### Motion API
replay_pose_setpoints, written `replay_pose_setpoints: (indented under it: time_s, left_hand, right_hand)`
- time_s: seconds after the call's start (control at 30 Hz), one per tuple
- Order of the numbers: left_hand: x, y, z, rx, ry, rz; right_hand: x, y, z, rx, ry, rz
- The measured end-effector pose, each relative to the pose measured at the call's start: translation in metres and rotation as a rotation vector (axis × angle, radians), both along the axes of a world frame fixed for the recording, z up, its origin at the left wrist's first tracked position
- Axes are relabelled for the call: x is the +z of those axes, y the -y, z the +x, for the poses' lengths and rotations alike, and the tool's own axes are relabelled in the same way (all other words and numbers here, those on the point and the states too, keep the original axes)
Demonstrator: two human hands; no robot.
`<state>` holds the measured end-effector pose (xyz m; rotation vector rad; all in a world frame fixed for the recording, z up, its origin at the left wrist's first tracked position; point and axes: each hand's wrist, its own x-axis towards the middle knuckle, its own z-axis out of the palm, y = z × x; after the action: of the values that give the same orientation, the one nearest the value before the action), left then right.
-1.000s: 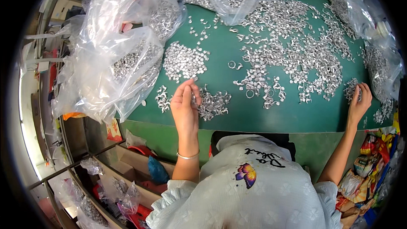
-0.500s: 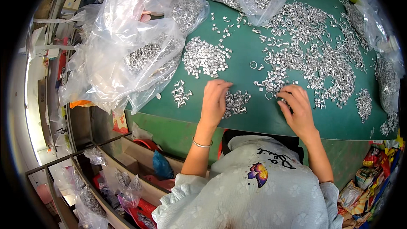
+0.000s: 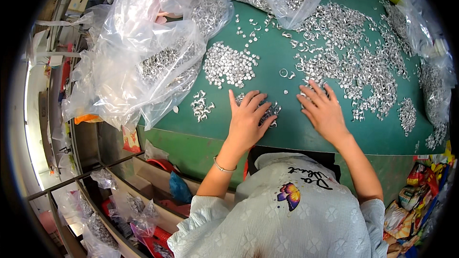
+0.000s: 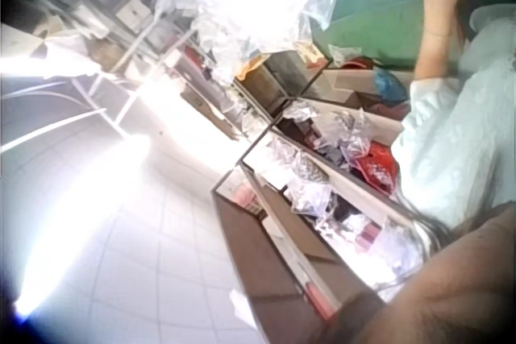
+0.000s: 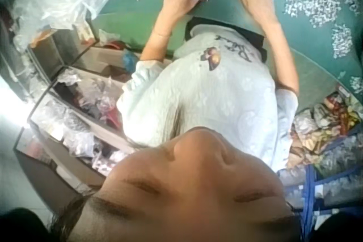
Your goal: The person sorts and inspects small metal rings and button components by hand on a green workbench, picking up individual pieces and moving them between piles.
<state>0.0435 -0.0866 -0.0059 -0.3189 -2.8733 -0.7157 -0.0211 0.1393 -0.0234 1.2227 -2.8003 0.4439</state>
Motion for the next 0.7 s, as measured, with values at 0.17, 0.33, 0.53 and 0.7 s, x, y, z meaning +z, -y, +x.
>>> replay_pose_setpoints:
  time_s: [0.17,0.33,0.53,0.7]
  left_hand:
    - [0.002,-0.004,-0.001,-0.016,-0.029,0.071]
    - [0.001,-0.020,0.004,-0.079,0.014,-0.047]
    - [0.003,-0.021,0.008,0.007,0.053,-0.097]
    - [0.014,-0.028,-0.019,-0.033,0.050,0.052]
  right_hand:
    - [0.003,-0.024,-0.013,-0.049,0.024,-0.110]
    - [0.017,-0.013,-0.021,-0.134,-0.016,-0.287]
    - [0.004,-0.017,-0.018,-0.115,0.001,-0.079]
    - [-0.001,-0.047,-0.029,-0.181,-0.073,-0.096]
